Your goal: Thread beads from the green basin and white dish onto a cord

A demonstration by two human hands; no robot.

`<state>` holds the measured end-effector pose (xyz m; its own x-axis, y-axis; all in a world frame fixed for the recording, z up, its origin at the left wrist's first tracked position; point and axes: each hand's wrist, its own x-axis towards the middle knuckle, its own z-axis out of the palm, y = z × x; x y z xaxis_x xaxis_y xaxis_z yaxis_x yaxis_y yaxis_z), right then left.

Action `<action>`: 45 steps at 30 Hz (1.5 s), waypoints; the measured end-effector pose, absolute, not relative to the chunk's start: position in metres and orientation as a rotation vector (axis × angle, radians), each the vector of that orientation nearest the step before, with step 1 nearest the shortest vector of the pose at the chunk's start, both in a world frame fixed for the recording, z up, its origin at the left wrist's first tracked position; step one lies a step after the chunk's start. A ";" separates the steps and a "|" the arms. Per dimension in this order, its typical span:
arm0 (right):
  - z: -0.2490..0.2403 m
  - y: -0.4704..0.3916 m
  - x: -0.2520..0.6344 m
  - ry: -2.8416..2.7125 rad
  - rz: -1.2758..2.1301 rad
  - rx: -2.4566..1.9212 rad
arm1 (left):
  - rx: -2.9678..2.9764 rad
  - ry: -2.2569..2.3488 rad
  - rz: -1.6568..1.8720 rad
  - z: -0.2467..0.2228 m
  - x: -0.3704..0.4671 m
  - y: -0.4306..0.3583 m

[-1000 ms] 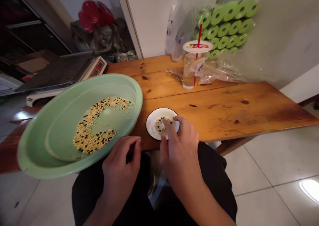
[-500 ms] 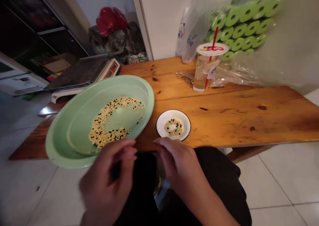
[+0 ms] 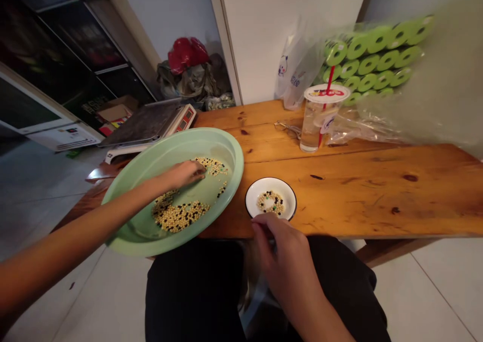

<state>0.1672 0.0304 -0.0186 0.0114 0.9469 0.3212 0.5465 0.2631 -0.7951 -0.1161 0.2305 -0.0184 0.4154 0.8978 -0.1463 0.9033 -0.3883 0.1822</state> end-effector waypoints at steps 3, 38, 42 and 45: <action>-0.017 0.029 0.167 -1.643 0.572 -1.389 | 2.394 1.569 -0.131 -0.027 -0.119 0.235; 0.003 0.014 0.167 -1.415 0.744 -0.788 | 0.967 0.738 1.269 0.006 0.015 0.026; 0.003 0.014 0.166 -1.441 0.757 -0.778 | 0.990 0.733 1.276 0.004 0.015 0.026; 0.002 0.014 0.166 -1.453 0.755 -0.791 | 1.027 0.733 1.285 0.004 0.015 0.026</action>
<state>0.1660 0.0138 0.0018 -0.0094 0.8352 0.5499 0.0305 0.5499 -0.8347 0.0147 0.0257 0.0039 0.1709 0.9798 0.1034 -0.4099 -0.0247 0.9118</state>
